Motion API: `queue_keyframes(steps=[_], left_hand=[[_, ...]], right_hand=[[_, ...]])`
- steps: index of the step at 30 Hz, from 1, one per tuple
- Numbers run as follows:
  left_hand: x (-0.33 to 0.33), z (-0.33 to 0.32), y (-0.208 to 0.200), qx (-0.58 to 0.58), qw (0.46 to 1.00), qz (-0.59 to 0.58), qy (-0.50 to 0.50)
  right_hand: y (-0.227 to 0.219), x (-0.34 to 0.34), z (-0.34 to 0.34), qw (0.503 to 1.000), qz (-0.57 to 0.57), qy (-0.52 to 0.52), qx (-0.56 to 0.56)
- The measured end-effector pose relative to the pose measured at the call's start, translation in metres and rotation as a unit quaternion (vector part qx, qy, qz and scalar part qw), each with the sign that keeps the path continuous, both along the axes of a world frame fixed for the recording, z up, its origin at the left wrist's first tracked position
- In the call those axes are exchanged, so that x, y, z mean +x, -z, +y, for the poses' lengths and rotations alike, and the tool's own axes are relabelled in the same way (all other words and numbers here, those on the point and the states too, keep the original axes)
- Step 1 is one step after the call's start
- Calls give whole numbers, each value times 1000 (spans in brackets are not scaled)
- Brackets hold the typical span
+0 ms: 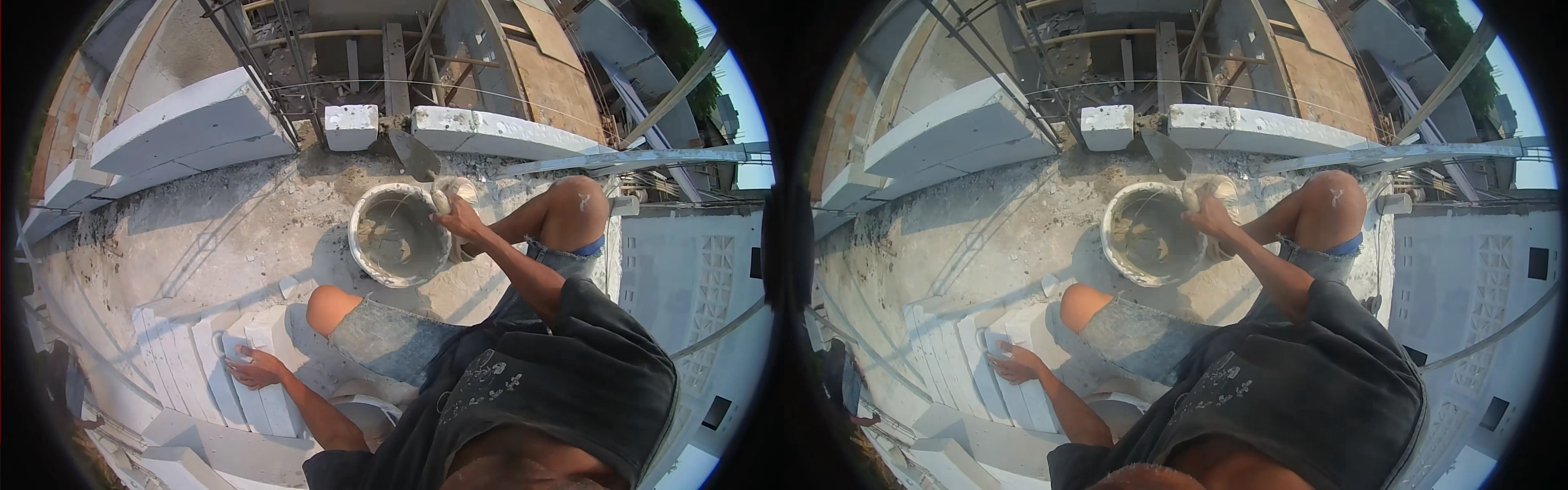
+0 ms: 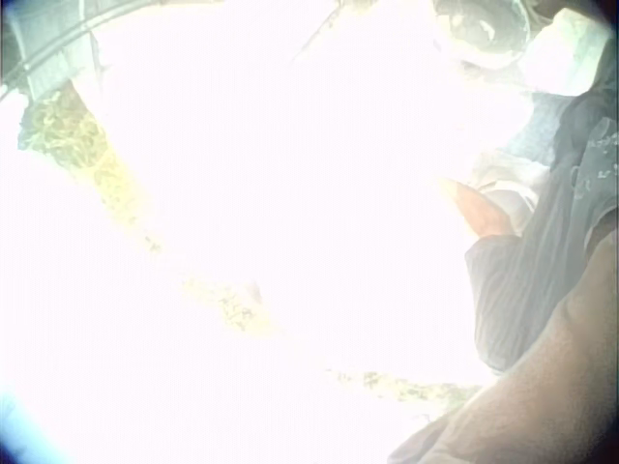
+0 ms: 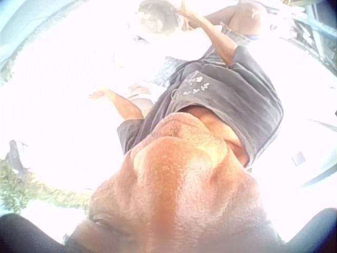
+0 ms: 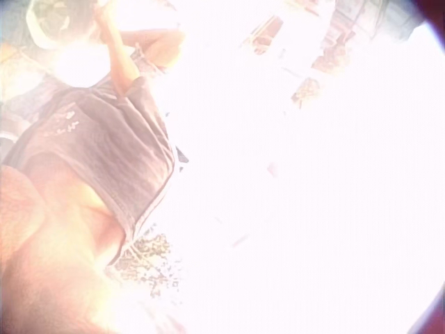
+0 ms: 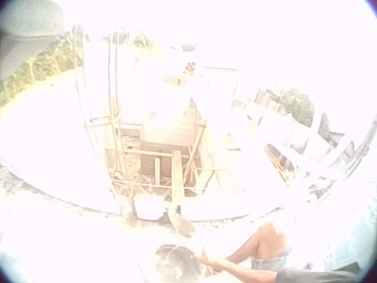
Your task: Apply mortar and lay lightweight concrete blocks on a wall during house construction.
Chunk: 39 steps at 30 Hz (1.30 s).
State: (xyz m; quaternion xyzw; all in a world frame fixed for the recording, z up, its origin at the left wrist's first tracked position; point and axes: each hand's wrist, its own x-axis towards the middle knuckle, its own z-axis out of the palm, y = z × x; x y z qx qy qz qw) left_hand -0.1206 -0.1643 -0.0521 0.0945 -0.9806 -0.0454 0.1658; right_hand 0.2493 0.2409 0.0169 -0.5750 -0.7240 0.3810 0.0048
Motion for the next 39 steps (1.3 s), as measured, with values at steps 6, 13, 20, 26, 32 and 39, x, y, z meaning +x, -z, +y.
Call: queue_keyframes(steps=[6,13,20,26,32,39], left_hand=[[0,2,-20,33,999,-15,26],[45,125,-93,384,895,-80,212],[92,278,-75,376,785,-319,374],[122,270,-39,374,758,-436,310],[133,259,-31,373,756,-407,353],[128,265,-23,397,753,-406,332]], right_hand=[[-22,-7,22,915,250,186,-258],[-28,27,73,797,419,330,-282],[-44,74,88,809,403,395,-164],[-25,82,115,714,396,578,18],[-12,79,113,849,349,372,-141],[-26,91,123,803,385,424,-164]])
